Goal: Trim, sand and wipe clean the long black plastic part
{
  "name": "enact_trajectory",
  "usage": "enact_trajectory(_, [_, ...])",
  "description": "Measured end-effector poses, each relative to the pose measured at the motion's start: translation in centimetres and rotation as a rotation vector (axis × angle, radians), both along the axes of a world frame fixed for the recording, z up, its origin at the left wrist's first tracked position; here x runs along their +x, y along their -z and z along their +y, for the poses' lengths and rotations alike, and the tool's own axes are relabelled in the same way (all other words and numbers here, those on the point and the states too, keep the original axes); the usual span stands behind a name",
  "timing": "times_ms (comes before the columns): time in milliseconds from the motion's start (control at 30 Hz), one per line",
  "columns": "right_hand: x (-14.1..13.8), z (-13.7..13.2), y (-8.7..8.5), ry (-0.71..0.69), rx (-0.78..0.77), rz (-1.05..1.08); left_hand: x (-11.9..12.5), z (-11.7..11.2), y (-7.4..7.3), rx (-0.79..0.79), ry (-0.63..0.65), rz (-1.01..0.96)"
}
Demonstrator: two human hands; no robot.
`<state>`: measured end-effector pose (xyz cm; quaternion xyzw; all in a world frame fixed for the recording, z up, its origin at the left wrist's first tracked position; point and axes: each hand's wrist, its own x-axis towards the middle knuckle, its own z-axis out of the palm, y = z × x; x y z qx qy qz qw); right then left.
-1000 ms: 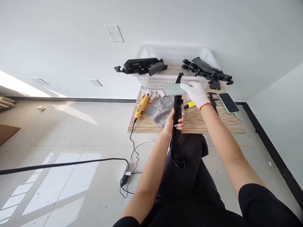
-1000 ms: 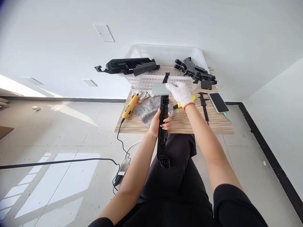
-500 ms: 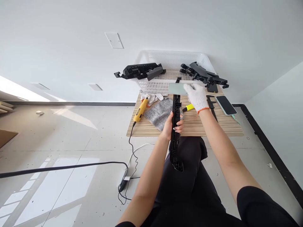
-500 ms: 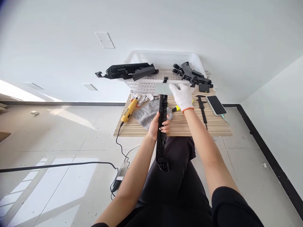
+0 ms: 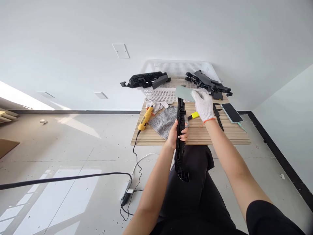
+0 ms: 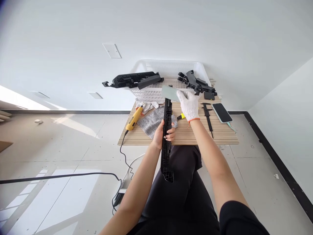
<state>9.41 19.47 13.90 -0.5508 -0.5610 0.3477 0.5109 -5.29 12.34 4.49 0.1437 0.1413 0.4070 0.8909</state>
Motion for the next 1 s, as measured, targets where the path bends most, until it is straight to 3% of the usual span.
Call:
enact_trajectory(167, [-0.2,-2.1,0.9,-0.137,0.124,0.133,0.0,0.1,0.3,-0.010,0.014,-0.003])
enact_trajectory(333, [0.0,-1.3,1.1,-0.314,0.061,0.148,0.0,0.2,0.5,-0.010,0.020,-0.016])
enact_trajectory(400, [0.0,-0.6,1.3,-0.290,0.097,-0.033,0.0,0.3,0.5,-0.002,0.023,-0.023])
enact_trajectory(500, [-0.2,0.3,1.8,-0.136,0.223,-0.255,0.0,0.4,0.7,0.001,0.016,-0.028])
enact_trajectory(633, [-0.5,0.8,2.4,-0.236,0.158,-0.204,-0.1,0.5,0.9,-0.003,0.019,-0.024])
enact_trajectory(767, [-0.3,1.3,2.6,-0.151,0.181,-0.226,0.0,0.4,0.9,-0.018,0.030,-0.027])
enact_trajectory(867, [0.0,1.5,2.4,-0.192,0.160,-0.202,0.0,0.5,1.0,-0.018,0.029,-0.020])
enact_trajectory(1000, [1.0,1.5,1.6,-0.131,0.162,-0.112,0.0,0.5,1.2,-0.010,0.022,-0.015])
